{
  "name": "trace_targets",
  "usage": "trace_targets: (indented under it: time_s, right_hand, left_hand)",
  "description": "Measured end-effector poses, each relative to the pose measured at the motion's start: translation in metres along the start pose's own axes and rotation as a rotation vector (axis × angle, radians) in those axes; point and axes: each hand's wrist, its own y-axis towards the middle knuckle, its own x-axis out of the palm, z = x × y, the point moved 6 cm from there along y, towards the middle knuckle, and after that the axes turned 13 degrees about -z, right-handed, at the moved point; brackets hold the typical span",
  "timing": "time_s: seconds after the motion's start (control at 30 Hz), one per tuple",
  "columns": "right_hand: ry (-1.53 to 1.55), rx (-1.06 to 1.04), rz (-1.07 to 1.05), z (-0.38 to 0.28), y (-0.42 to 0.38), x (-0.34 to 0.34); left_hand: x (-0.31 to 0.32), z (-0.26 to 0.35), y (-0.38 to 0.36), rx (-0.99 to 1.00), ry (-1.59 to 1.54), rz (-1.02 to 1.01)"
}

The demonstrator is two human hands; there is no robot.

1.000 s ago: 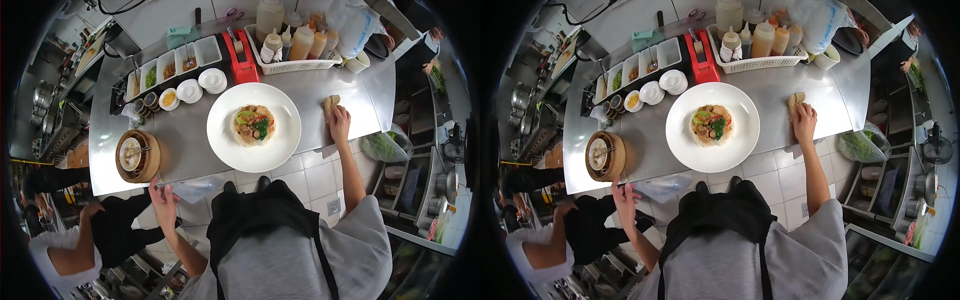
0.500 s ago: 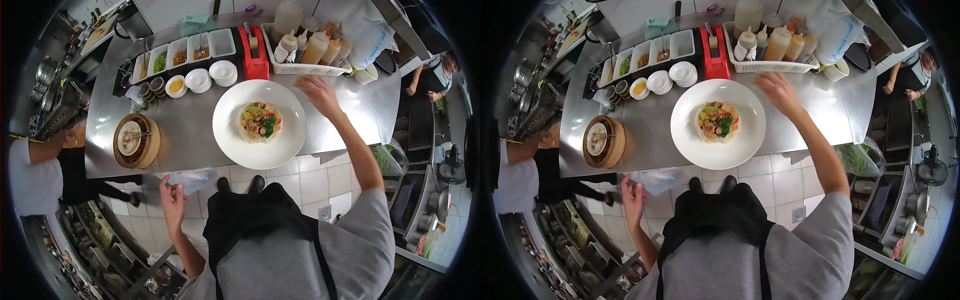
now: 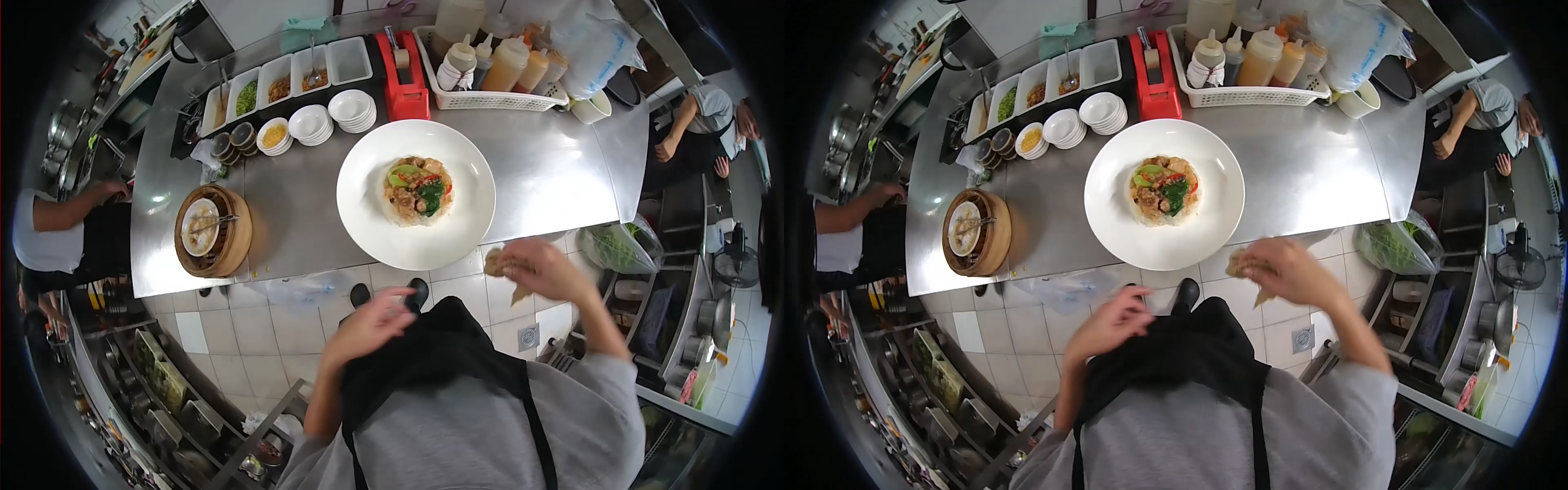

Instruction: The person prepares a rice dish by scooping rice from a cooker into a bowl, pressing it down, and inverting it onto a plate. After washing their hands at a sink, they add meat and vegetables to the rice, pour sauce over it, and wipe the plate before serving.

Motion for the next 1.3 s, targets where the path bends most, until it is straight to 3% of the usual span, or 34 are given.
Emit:
trace_targets:
  time_s: [0.03, 0.1, 0.17, 0.2, 0.23, 0.27, 0.37, 0.43, 0.5, 0.57, 0.63, 0.7, 0.73, 0.8, 0.83, 0.9, 0.97, 1.03, 1.07, 1.13, 1.2, 1.3]
  right_hand:
    - [0.173, 0.124, 0.038, 0.003, -0.014, 0.017]
    - [0.761, 0.267, 0.312, 0.021, -0.029, 0.066]
    - [0.984, 0.202, 0.694, 0.022, -0.031, 0.107]
    - [1.046, 0.138, 0.859, 0.02, -0.032, 0.115]
    - [1.101, 0.067, 1.024, 0.022, -0.034, 0.116]
    - [0.926, 0.144, 1.121, 0.022, -0.04, 0.111]
    - [0.875, 0.18, 1.248, 0.045, -0.05, 0.113]
    - [0.724, 0.171, 1.288, 0.059, -0.055, 0.097]
    - [0.555, 0.17, 1.179, 0.071, -0.051, 0.069]
    - [0.378, 0.137, 1.094, 0.07, -0.03, 0.025]
    - [0.216, 0.059, 1.068, 0.065, 0.005, -0.017]
    - [-0.143, -0.072, 0.914, 0.05, 0.044, -0.051]
    - [-0.141, -0.09, 0.9, 0.051, 0.059, -0.064]
    - [-0.615, -0.245, 0.512, 0.038, 0.1, -0.067]
    - [-0.618, -0.262, 0.506, 0.047, 0.112, -0.079]
    - [-0.89, -0.461, 0.174, 0.057, 0.146, -0.077]
    - [-0.994, -0.531, 0.076, 0.046, 0.181, -0.09]
    - [-1.318, -0.771, -0.031, 0.018, 0.213, -0.08]
    - [-1.32, -0.776, -0.028, 0.004, 0.233, -0.078]
    - [-1.312, -0.91, -0.262, -0.022, 0.263, -0.054]
    - [-1.22, -1.04, -0.287, -0.055, 0.278, -0.028]
    - [-1.097, -0.933, -0.199, -0.117, 0.268, 0.006]
  left_hand:
    - [0.022, 0.011, 0.028, 0.047, 0.014, -0.129]
    - [0.056, 0.041, 0.076, 0.224, 0.172, -0.127]
    - [0.084, 0.042, 0.113, 0.564, 0.375, 0.102]
    - [0.096, 0.037, 0.126, 0.567, 0.38, 0.104]
    - [0.105, 0.033, 0.139, 0.516, 0.295, 0.045]
    - [0.115, 0.025, 0.147, 0.457, 0.204, -0.017]
    - [0.127, 0.034, 0.148, 0.56, 0.248, -0.056]
    - [0.125, 0.033, 0.151, 0.515, 0.219, -0.073]
    - [0.122, 0.031, 0.142, 0.433, 0.29, -0.145]
    - [0.108, 0.036, 0.122, 0.499, 0.25, -0.095]
    - [0.087, 0.023, 0.1, 0.321, 0.222, -0.052]
    - [0.061, -0.018, 0.08, 0.222, 0.058, 0.039]
    - [0.047, -0.025, 0.064, 0.199, 0.015, 0.093]
    - [0.017, -0.037, 0.03, 0.173, -0.014, 0.235]
    - [0.005, -0.042, 0.013, 0.173, -0.003, 0.324]
    - [-0.014, -0.059, -0.017, 0.137, -0.053, 0.451]
    - [-0.024, -0.07, -0.037, 0.099, -0.111, 0.574]
    - [-0.03, -0.069, -0.059, 0.127, -0.217, 0.711]
    - [-0.032, -0.067, -0.065, 0.114, -0.223, 0.739]
    - [-0.034, -0.066, -0.071, 0.131, -0.219, 0.756]
    - [-0.04, -0.063, -0.073, 0.144, -0.217, 0.765]
    - [-0.059, -0.054, -0.081, 0.165, -0.221, 0.797]
